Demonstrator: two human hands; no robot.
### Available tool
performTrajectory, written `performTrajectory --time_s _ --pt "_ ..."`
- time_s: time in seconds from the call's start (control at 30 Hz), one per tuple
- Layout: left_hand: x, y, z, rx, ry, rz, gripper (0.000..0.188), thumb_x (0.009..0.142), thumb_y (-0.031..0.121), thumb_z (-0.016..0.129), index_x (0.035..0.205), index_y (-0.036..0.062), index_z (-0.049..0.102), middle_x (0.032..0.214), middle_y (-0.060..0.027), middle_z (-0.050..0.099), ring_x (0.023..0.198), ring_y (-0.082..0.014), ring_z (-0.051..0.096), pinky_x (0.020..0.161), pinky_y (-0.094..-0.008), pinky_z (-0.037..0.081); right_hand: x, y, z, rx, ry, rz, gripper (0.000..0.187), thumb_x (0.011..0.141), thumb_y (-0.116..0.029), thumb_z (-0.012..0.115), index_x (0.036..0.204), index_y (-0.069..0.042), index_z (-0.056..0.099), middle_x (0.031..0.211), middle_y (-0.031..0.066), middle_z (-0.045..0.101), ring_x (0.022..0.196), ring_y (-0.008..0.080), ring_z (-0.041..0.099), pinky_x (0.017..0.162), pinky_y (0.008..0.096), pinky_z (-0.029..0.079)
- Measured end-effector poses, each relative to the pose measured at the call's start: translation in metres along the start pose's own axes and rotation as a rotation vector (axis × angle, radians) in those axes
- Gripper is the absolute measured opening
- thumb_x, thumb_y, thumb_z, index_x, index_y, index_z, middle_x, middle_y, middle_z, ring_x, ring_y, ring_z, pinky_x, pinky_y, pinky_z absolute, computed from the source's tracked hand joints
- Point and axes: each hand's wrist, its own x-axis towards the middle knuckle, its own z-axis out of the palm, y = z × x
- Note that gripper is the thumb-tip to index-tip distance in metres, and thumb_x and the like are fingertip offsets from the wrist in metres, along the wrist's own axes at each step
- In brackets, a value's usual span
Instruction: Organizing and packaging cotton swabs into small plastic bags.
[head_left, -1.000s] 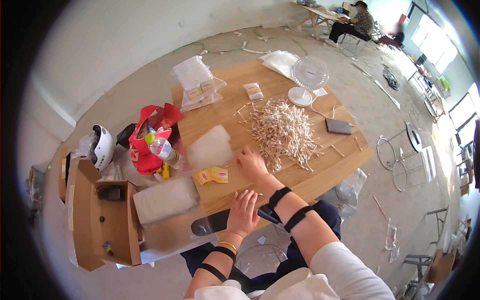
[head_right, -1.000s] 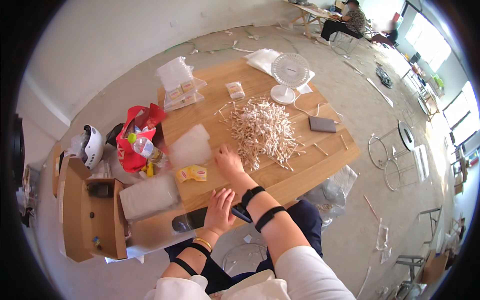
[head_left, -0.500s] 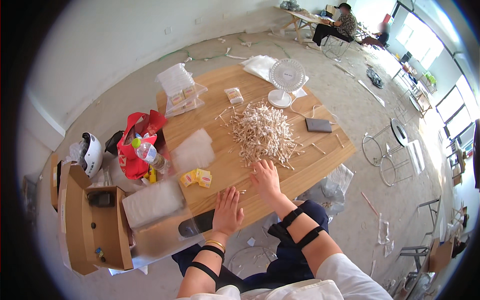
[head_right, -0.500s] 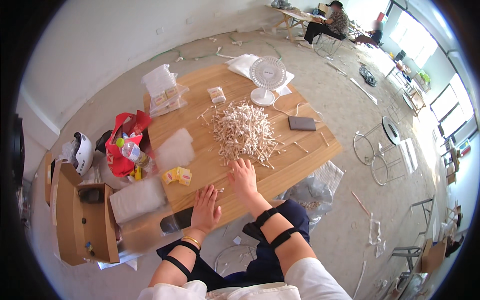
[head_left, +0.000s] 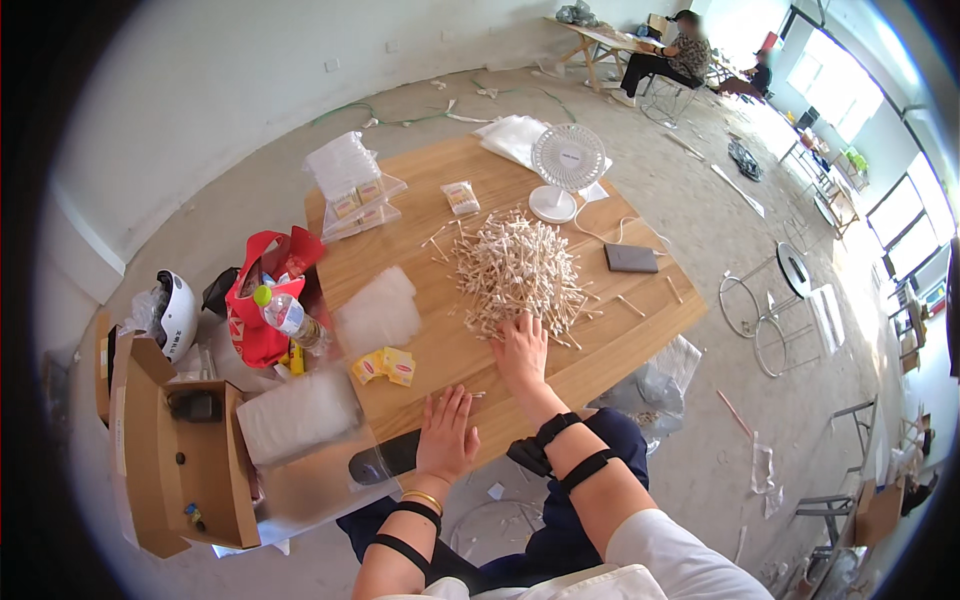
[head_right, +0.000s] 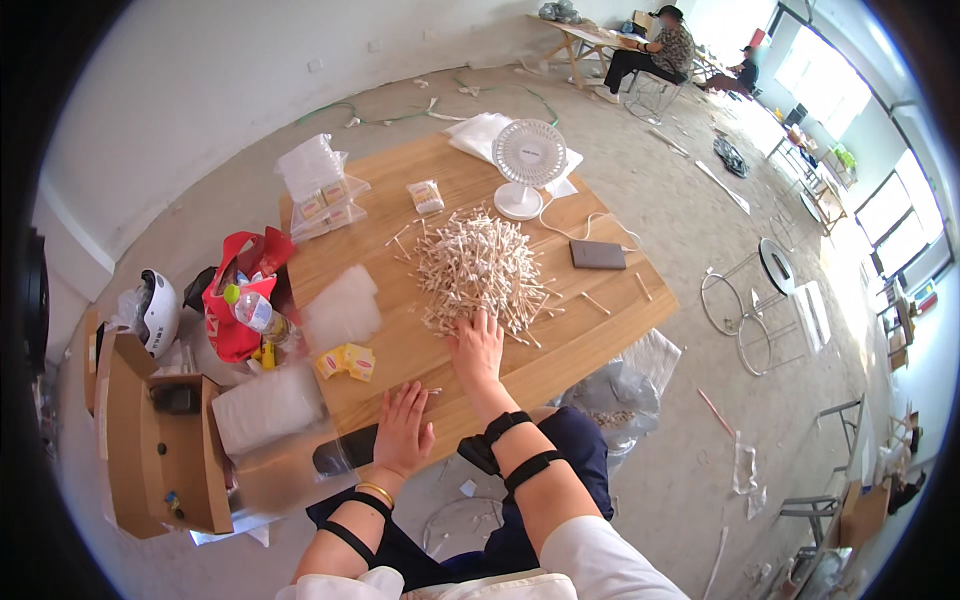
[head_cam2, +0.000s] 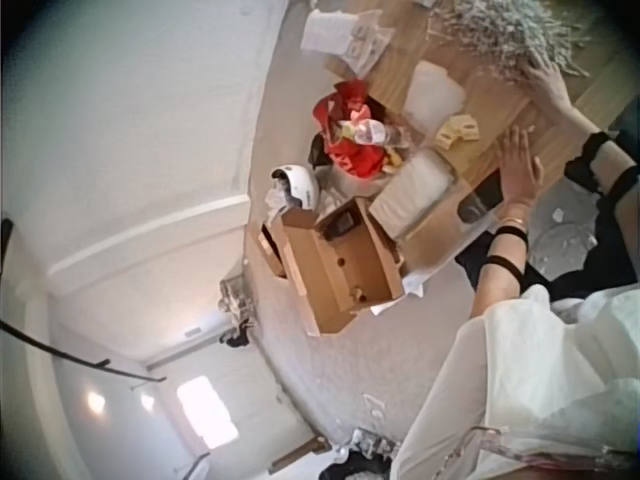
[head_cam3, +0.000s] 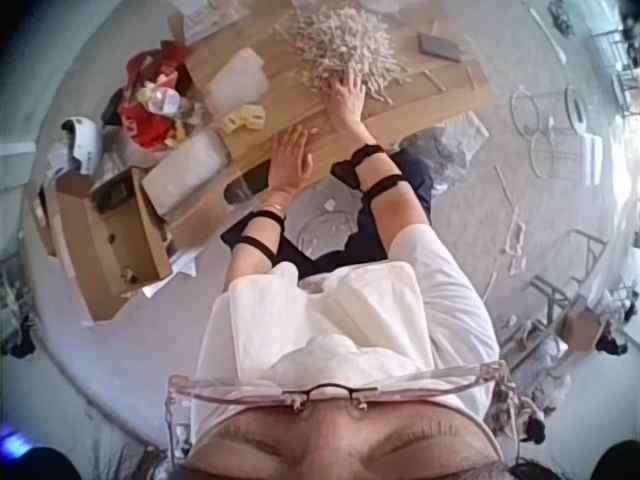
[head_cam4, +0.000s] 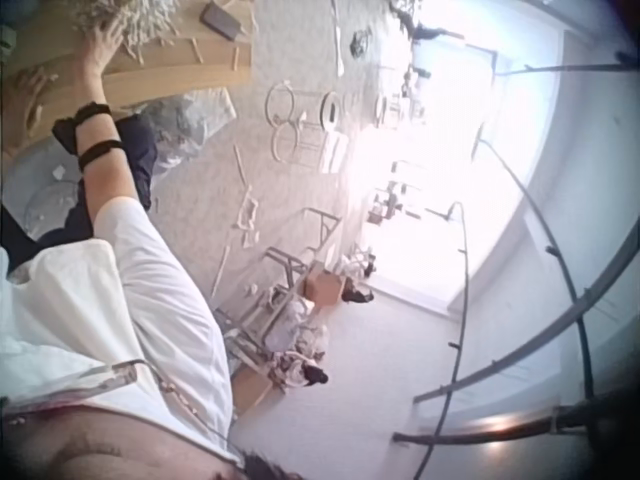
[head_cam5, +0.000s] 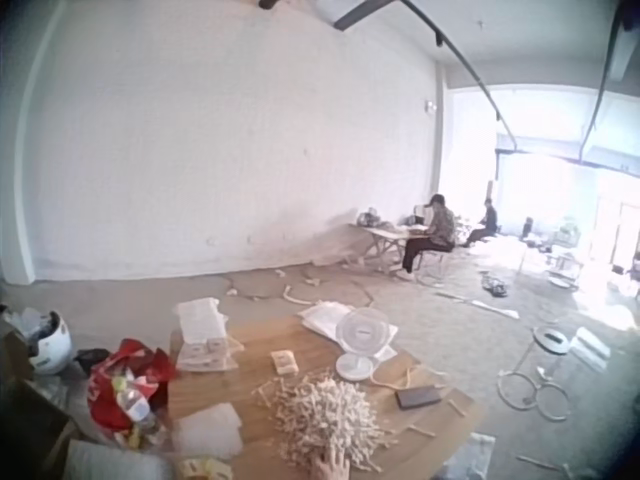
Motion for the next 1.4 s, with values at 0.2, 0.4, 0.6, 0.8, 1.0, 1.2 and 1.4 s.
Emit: performTrajectory --time_s 0.2,0.4,0.6,0.8,1.0,1.2,1.4 --pt "-0.002 -0.001 -0.001 0.009 0.0 0.013 0.064 0.087 0.025 0.062 0.145 0.0038 0.045 0.152 -0.0153 0.044 0.145 -0.0329 0.037 0.123 -0.0568 0.02 -0.032 -0.007 -0.01 0.064 -0.078 -0.043 0.022 0.078 -0.018 0.076 0.099 -0.015 0.072 0.114 0.0045 0.057 0.113 0.0281 0.051 0.097 0.043 0.041" --pt "-0.005 0.002 -0.003 0.001 0.019 -0.056 0.067 0.086 0.026 0.064 0.145 0.0041 0.043 0.154 -0.0165 0.037 0.146 -0.0356 0.032 0.123 -0.0588 0.016 -0.061 -0.014 -0.012 0.256 -0.154 -0.195 0.021 0.078 -0.016 0.075 0.099 -0.014 0.072 0.112 0.0038 0.061 0.116 0.0279 0.053 0.102 0.044 0.04" --pt "-0.002 0.003 -0.001 0.027 0.126 -0.283 0.081 0.085 0.033 0.062 0.153 0.0007 0.03 0.158 -0.0197 0.032 0.151 -0.0368 0.025 0.123 -0.0623 0.01 -0.071 -0.018 -0.025 0.367 -0.348 -0.272 0.028 0.078 -0.018 0.076 0.105 -0.013 0.07 0.116 0.005 0.061 0.117 0.0296 0.053 0.103 0.0451 0.04" --pt "0.001 0.001 -0.004 0.004 0.053 -0.279 0.086 0.085 0.033 0.062 0.155 -0.0004 0.024 0.16 -0.0207 0.03 0.152 -0.0365 0.023 0.124 -0.0588 0.01 -0.068 -0.009 -0.049 0.371 -0.287 -0.189 0.051 0.077 -0.02 0.076 0.125 -0.012 0.062 0.13 0.0085 0.058 0.126 0.0325 0.049 0.108 0.0455 0.038" --pt "0.001 0.0 -0.002 0.037 0.067 -0.242 0.083 0.084 0.03 0.063 0.154 0.0001 0.028 0.154 -0.0199 0.037 0.149 -0.0352 0.029 0.124 -0.0582 0.012 -0.041 -0.014 -0.032 0.311 -0.383 -0.462 0.049 0.079 -0.009 0.069 0.128 -0.013 0.063 0.135 0.0083 0.055 0.13 0.0319 0.046 0.111 0.0455 0.037" --pt "-0.001 -0.001 0.002 0.023 0.112 -0.25 0.08 0.082 0.028 0.066 0.15 0.0006 0.034 0.145 -0.0181 0.045 0.143 -0.0341 0.036 0.124 -0.0597 0.015 -0.017 -0.026 -0.025 0.249 -0.515 -0.489 0.041 0.083 -0.006 0.064 0.122 -0.016 0.068 0.132 0.0067 0.057 0.129 0.0304 0.046 0.109 0.0457 0.039" --pt "-0.002 0.0 0.002 0.005 0.123 -0.236 0.078 0.081 0.028 0.069 0.148 0.0012 0.037 0.139 -0.0183 0.046 0.137 -0.0347 0.041 0.123 -0.0582 0.02 -0.026 -0.007 -0.039 0.236 -0.441 -0.408 0.035 0.082 -0.015 0.07 0.117 -0.015 0.07 0.123 0.0063 0.059 0.124 0.0286 0.049 0.107 0.0416 0.04"
